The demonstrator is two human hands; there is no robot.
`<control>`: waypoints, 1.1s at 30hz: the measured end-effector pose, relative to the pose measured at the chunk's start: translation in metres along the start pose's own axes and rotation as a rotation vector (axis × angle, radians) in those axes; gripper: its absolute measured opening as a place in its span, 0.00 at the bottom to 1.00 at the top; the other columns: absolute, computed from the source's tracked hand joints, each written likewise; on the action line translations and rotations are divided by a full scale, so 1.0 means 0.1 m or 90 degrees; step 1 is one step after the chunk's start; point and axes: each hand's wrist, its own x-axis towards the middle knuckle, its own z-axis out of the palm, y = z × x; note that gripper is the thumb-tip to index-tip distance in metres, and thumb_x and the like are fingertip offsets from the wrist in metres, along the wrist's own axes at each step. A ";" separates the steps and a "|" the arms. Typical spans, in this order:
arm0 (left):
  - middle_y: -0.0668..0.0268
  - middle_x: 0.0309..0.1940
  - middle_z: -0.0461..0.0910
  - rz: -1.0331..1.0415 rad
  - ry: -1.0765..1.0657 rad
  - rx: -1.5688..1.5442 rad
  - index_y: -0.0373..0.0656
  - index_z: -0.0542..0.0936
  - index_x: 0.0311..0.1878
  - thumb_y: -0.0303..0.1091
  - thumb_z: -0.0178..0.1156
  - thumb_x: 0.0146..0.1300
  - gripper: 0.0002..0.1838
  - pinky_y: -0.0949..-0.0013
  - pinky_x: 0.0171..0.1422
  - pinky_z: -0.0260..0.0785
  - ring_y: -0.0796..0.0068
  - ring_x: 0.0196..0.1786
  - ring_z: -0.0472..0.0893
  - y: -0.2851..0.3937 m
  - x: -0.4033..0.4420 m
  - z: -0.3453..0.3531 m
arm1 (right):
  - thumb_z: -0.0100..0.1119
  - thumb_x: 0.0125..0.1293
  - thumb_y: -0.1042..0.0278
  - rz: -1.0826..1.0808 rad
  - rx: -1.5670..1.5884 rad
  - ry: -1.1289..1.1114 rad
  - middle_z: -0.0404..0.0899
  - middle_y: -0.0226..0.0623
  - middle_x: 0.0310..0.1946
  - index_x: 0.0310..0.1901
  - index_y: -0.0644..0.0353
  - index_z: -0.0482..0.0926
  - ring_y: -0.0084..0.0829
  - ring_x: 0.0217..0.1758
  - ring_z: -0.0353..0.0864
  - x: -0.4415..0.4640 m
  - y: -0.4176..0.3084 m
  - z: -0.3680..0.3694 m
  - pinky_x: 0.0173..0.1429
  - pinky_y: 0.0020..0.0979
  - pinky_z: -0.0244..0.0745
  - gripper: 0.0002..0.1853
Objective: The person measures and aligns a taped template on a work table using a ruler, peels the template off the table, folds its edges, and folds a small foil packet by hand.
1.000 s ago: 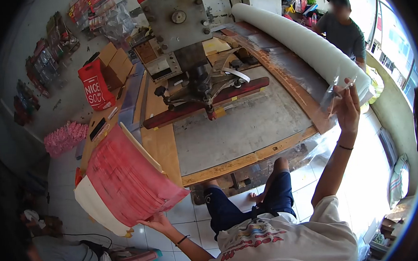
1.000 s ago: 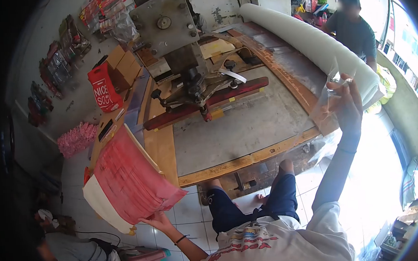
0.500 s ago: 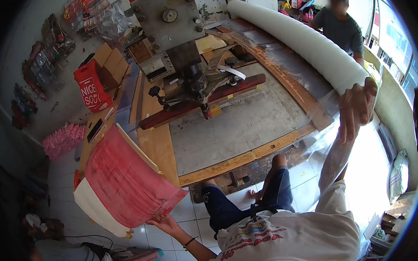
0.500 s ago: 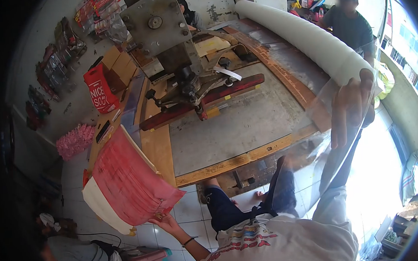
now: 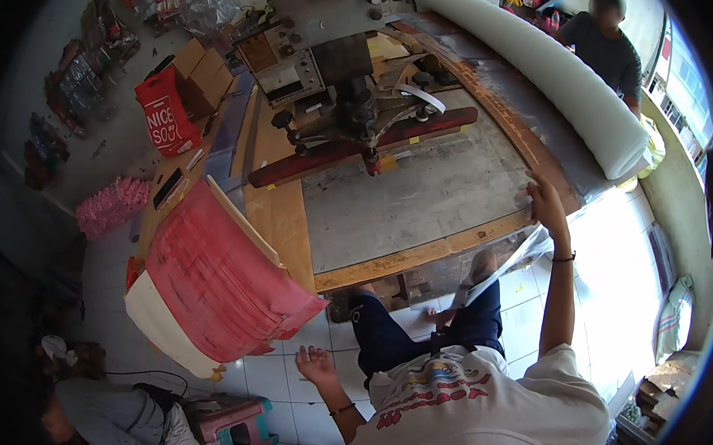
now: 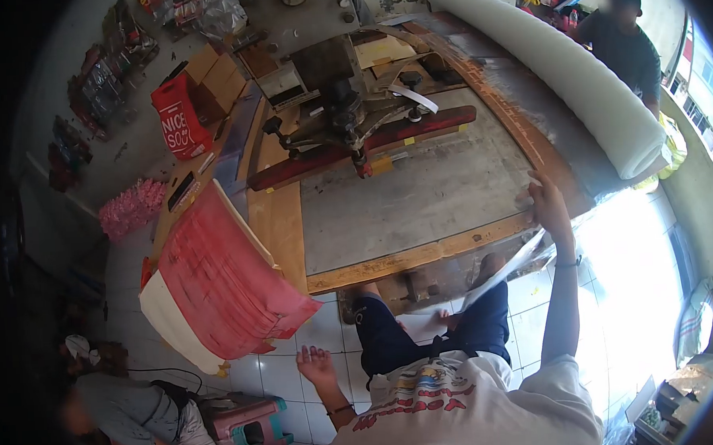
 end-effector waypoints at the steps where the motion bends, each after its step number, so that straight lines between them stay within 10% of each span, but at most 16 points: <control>1: 0.69 0.32 0.73 0.011 -0.012 0.127 0.43 0.73 0.48 0.37 0.51 0.69 0.10 0.70 0.40 0.66 0.77 0.31 0.71 -0.11 -0.15 -0.01 | 0.46 0.74 0.68 0.005 -0.021 0.015 0.85 0.39 0.33 0.66 0.60 0.66 0.26 0.18 0.80 -0.03 -0.03 0.10 0.20 0.28 0.73 0.21; 6: 0.67 0.32 0.74 0.528 -0.459 0.473 0.40 0.76 0.45 0.27 0.59 0.63 0.08 0.73 0.33 0.64 0.75 0.25 0.69 -0.34 -1.33 0.91 | 0.50 0.69 0.75 -0.161 -0.063 0.064 0.85 0.47 0.35 0.64 0.57 0.68 0.39 0.29 0.85 0.04 -0.20 0.61 0.37 0.36 0.77 0.21; 10: 0.56 0.49 0.78 0.893 -0.818 0.816 0.41 0.76 0.59 0.33 0.65 0.61 0.22 0.57 0.57 0.69 0.58 0.51 0.78 -0.17 -1.53 2.10 | 0.52 0.68 0.75 -0.086 0.000 -0.012 0.84 0.50 0.44 0.60 0.58 0.73 0.45 0.44 0.84 0.17 -0.55 0.98 0.50 0.39 0.76 0.19; 12: 0.53 0.65 0.71 0.910 -0.786 1.022 0.46 0.73 0.66 0.46 0.62 0.65 0.28 0.49 0.74 0.55 0.54 0.70 0.67 -0.31 -1.37 2.45 | 0.53 0.68 0.72 -0.271 -0.126 0.050 0.79 0.51 0.53 0.59 0.57 0.75 0.46 0.52 0.81 0.28 -0.44 1.18 0.57 0.41 0.73 0.17; 16: 0.55 0.75 0.59 0.896 -0.777 1.190 0.50 0.68 0.72 0.56 0.55 0.68 0.33 0.49 0.79 0.45 0.54 0.77 0.57 -0.52 -0.96 2.69 | 0.54 0.69 0.66 -0.459 -0.337 0.012 0.70 0.49 0.66 0.59 0.55 0.77 0.48 0.68 0.68 0.22 -0.50 1.23 0.72 0.46 0.60 0.18; 33: 0.57 0.73 0.63 0.926 -0.789 1.129 0.52 0.72 0.68 0.58 0.58 0.64 0.33 0.49 0.79 0.46 0.56 0.75 0.61 -0.64 -0.73 2.91 | 0.51 0.73 0.58 -0.365 -0.396 0.010 0.68 0.42 0.69 0.61 0.53 0.76 0.43 0.76 0.60 -0.21 -0.26 0.85 0.79 0.46 0.49 0.19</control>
